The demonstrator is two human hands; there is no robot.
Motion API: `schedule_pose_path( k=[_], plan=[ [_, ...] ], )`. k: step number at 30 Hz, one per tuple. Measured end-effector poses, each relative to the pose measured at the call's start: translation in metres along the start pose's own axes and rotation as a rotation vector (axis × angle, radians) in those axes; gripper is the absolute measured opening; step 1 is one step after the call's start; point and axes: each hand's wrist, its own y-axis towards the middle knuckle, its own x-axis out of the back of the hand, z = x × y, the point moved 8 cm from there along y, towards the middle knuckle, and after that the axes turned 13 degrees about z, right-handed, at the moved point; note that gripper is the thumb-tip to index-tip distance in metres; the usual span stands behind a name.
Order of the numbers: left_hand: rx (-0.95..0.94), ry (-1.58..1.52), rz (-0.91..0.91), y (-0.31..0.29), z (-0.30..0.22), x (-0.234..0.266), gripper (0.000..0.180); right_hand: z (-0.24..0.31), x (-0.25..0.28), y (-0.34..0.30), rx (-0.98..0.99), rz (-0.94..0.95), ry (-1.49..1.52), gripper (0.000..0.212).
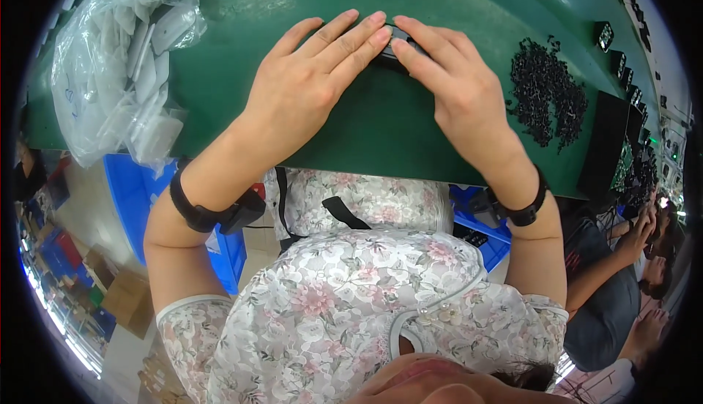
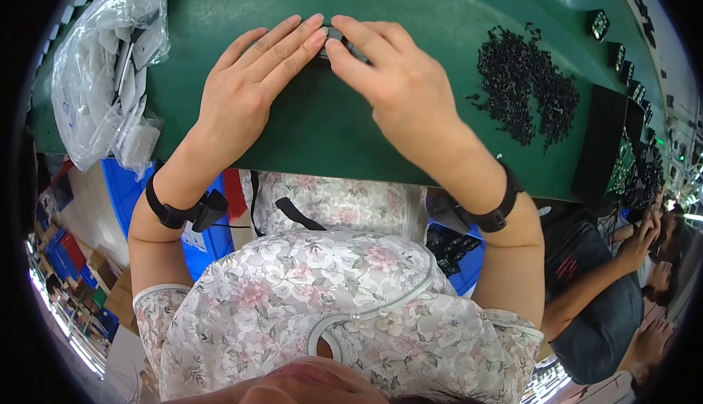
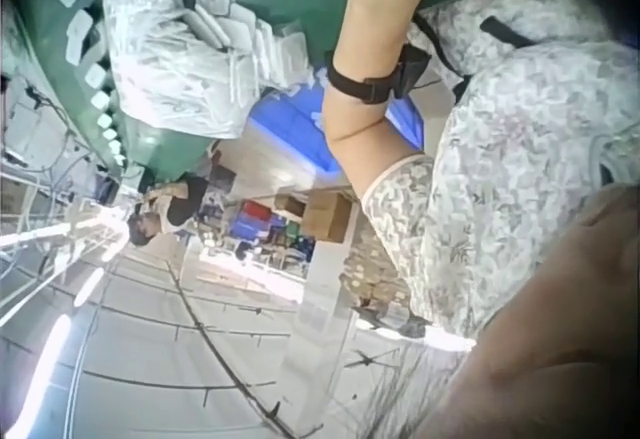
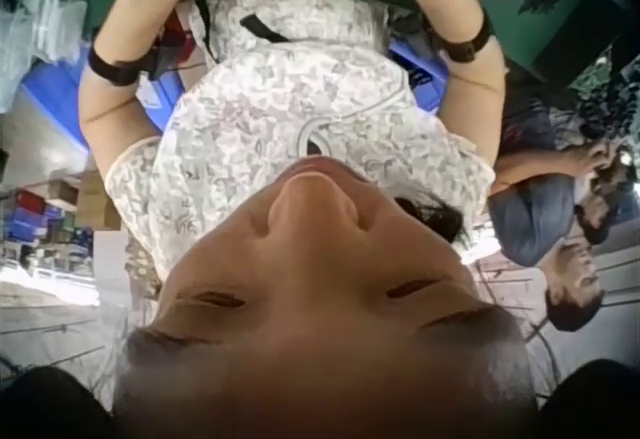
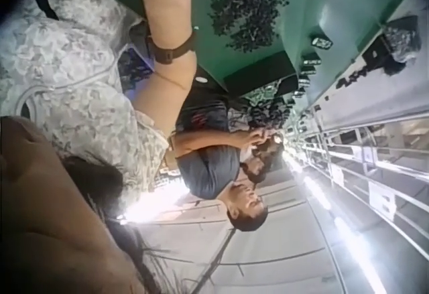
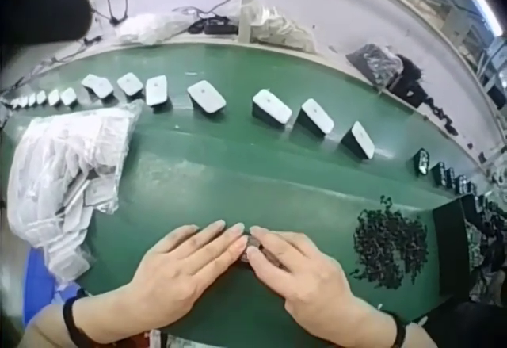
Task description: The person picks up a white plastic plate, inserts a small black screw into it by hand, and then presses a black housing onto the plate. The person then places the assembled unit onto the green workbench and repeats the process.
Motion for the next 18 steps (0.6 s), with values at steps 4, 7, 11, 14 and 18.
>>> schedule_pose_path(
  k=[4,7,11,14,18],
  plan=[
    [-0.016,0.053,-0.041,0.001,-0.003,-0.004,0.049,-0.003,-0.001,-0.005,-0.025,-0.022,0.041,0.039],
    [0.029,-0.055,-0.147,0.006,-0.003,-0.003,0.048,-0.021,0.002,0.001,-0.03,0.039,0.317,0.036],
    [0.051,-0.182,-0.284,0.015,0.013,0.01,0.041,-0.063,-0.011,0.005,-0.239,-0.056,1.209,0.043],
    [0.348,-1.45,-0.119,0.009,0.032,-0.038,0.035,-0.034,-0.015,0.001,-0.192,-0.129,1.392,0.048],
    [0.249,-1.65,-0.13,0.018,-0.001,-0.035,0.034,-0.037,-0.008,-0.008,-0.241,-0.283,1.266,0.049]
  ],
)
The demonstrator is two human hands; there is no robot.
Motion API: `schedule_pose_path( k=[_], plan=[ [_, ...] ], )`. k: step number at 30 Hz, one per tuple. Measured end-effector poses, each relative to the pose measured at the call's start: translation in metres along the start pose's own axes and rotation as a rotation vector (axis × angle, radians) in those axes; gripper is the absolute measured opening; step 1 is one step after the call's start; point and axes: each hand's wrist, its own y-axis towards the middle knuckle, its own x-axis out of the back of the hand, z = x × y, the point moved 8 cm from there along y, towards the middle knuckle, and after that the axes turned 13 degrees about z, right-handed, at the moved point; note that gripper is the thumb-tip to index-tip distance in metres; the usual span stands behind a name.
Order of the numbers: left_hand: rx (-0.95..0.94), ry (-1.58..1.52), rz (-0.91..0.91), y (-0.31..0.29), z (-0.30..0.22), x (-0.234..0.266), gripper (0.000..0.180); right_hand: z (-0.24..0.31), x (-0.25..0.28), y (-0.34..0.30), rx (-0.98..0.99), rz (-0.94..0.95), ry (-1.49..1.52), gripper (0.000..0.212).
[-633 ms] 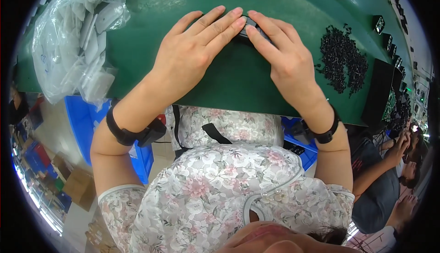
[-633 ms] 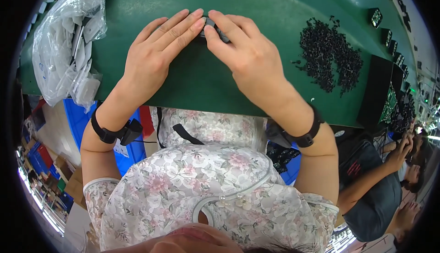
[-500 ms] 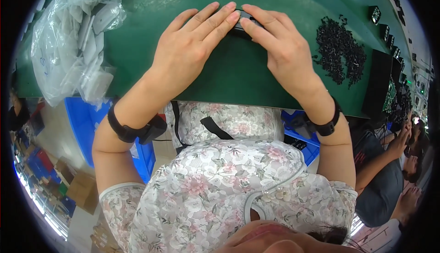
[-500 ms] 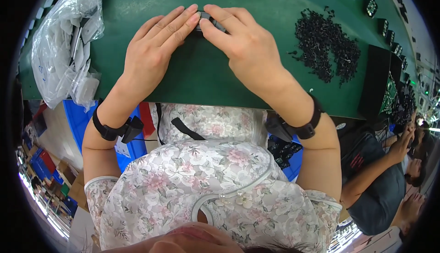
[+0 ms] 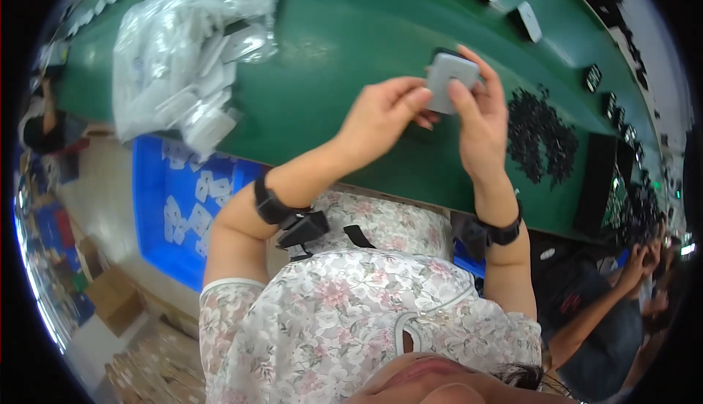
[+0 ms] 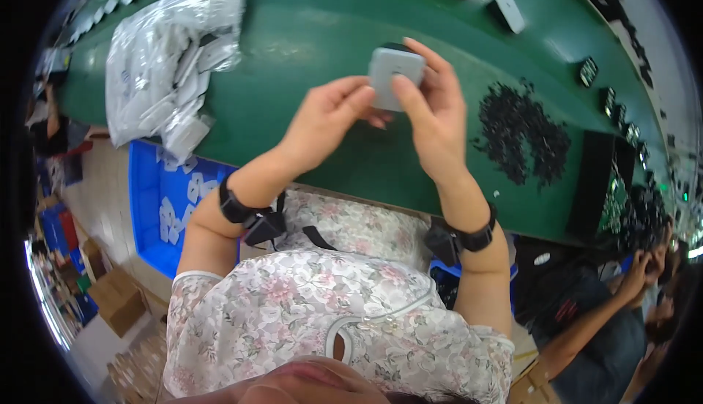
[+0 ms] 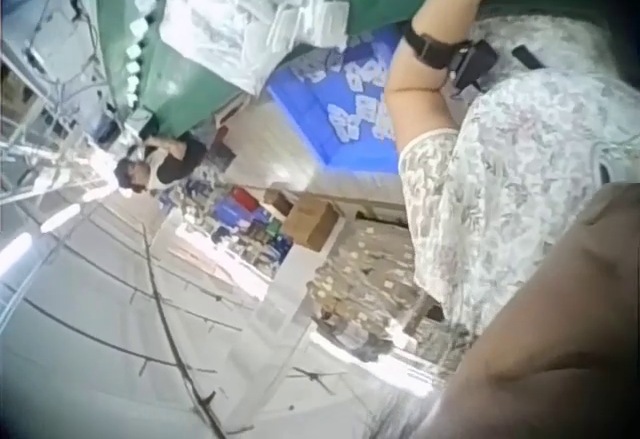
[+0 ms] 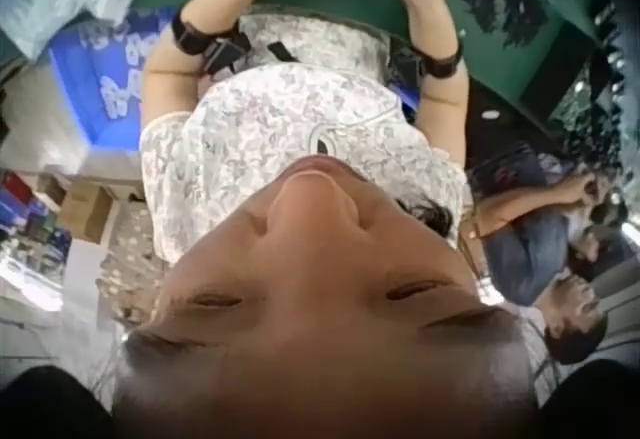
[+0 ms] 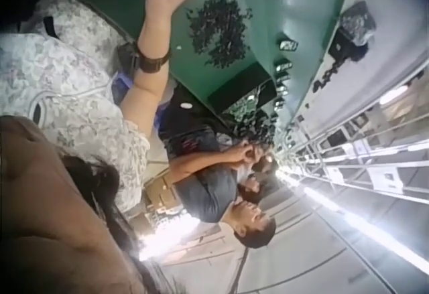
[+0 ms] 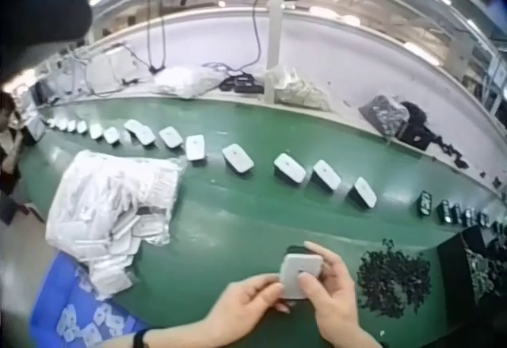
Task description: The person picks up a white plastic plate, inserts a small black screw into it by hand, and then presses a black housing onto the plate. The person then places the assembled unit onto the green workbench and repeats the process.
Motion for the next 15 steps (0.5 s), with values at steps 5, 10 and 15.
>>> schedule_pose_path(
  k=[5,10,15],
  plan=[
    [-0.186,0.561,-0.249,-0.029,-0.045,0.032,0.022,0.045,0.047,-0.004,0.112,-0.149,-0.19,0.044],
    [-0.139,1.547,-0.717,-0.089,-0.108,0.12,0.019,0.084,0.171,-0.016,0.123,-0.408,-0.486,0.042],
    [0.139,2.043,-0.384,-0.08,-0.102,0.163,0.033,0.085,0.264,0.014,-0.054,-0.371,-0.815,0.042]
  ],
)
